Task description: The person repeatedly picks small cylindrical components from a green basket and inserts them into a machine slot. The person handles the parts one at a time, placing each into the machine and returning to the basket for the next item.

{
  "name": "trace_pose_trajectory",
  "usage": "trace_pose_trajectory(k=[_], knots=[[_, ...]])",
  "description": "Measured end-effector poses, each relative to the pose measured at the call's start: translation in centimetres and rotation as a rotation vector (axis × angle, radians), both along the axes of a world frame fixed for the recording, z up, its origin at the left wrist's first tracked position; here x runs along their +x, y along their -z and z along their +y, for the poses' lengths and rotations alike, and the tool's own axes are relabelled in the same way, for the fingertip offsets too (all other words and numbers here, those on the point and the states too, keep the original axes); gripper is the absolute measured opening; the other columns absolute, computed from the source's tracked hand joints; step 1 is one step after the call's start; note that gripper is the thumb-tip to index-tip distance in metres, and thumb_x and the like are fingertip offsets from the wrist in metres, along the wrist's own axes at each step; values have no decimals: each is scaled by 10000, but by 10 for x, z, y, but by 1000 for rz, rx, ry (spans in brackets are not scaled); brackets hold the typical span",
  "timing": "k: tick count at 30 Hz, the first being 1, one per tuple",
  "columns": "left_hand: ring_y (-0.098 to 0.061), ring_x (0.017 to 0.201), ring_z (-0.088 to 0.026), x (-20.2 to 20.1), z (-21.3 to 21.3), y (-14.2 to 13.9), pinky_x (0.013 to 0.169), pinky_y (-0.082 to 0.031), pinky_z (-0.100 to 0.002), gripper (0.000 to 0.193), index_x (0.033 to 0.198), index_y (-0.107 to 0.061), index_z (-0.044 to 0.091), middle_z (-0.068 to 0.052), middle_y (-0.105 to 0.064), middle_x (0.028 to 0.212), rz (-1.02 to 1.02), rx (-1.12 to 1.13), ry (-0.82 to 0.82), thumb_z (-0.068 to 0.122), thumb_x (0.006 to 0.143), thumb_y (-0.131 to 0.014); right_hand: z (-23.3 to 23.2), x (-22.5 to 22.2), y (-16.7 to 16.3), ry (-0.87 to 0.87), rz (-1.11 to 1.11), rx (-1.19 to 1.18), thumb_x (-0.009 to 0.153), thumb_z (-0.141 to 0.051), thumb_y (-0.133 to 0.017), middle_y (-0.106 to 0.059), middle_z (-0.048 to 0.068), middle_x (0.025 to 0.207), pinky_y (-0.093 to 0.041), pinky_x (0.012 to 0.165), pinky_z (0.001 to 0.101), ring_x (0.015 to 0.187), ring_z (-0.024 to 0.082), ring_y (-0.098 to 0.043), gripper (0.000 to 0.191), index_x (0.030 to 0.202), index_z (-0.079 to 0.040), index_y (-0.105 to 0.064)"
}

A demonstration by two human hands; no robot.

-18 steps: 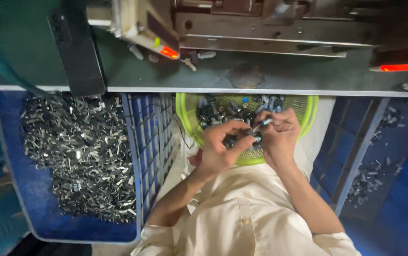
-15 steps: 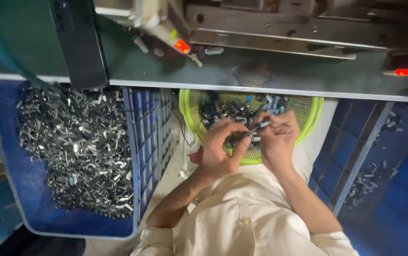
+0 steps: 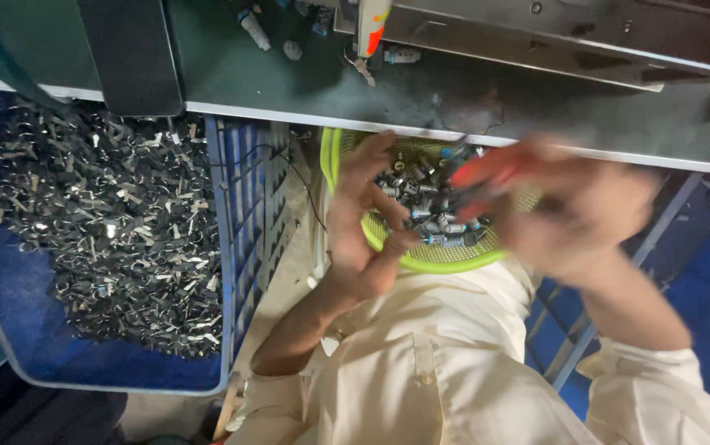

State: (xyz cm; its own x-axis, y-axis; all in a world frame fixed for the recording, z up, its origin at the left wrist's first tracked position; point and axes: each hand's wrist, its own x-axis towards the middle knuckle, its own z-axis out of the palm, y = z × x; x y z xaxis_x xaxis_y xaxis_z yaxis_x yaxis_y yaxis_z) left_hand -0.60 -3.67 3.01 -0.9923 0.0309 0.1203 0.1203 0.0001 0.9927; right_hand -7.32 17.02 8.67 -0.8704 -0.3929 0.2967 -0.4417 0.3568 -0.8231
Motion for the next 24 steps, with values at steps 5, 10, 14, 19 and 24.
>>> trace_pose_trajectory(k=[5, 10, 14, 19, 24], knots=[[-706, 825, -240, 9, 10, 9, 726, -561, -343, 102, 1069, -675, -29, -126, -686, 945, -114, -152, 101, 45, 1038, -612, 4, 9, 32, 9, 51, -266, 957, 204, -564, -634, 191, 1011, -620, 641, 346, 840, 268, -761, 291, 1121, -22, -480], [-719, 880, -234, 13, 6, 33, 773, -563, -309, 143, 1045, -685, -14, -122, -711, 996, -162, -111, 131, 116, 1024, -629, 45, -30, 50, 394, 207, -188, 1031, 159, -601, -620, 151, 999, -540, 648, 318, 810, 233, -693, 223, 1143, -13, -513], [-657, 1025, -257, 13, 4, 39, 908, -531, -330, 172, 1030, -687, -2, -146, -657, 1133, -64, 115, 228, 165, 1026, -648, 69, -80, 77, 521, 355, 194, 1049, 101, -642, -623, 135, 938, -457, 640, 300, 757, 209, -617, 117, 1101, 23, -572], [-654, 929, -188, 14, 0, 39, 862, -511, -299, 141, 973, -666, 0, -84, -691, 992, -206, 257, 262, 134, 1008, -639, 83, -95, 102, 521, 221, 202, 1072, 30, -693, -627, 115, 862, -353, 629, 277, 691, 179, -522, 65, 1048, 68, -646], [-655, 896, -164, 13, 3, 39, 826, -515, -302, 93, 964, -654, -18, -95, -684, 952, -165, 178, 262, 60, 952, -705, 83, -76, 71, 379, 22, 190, 1095, -67, -631, -653, 101, 908, -419, 703, 292, 786, 191, -603, 149, 1023, 61, -603]])
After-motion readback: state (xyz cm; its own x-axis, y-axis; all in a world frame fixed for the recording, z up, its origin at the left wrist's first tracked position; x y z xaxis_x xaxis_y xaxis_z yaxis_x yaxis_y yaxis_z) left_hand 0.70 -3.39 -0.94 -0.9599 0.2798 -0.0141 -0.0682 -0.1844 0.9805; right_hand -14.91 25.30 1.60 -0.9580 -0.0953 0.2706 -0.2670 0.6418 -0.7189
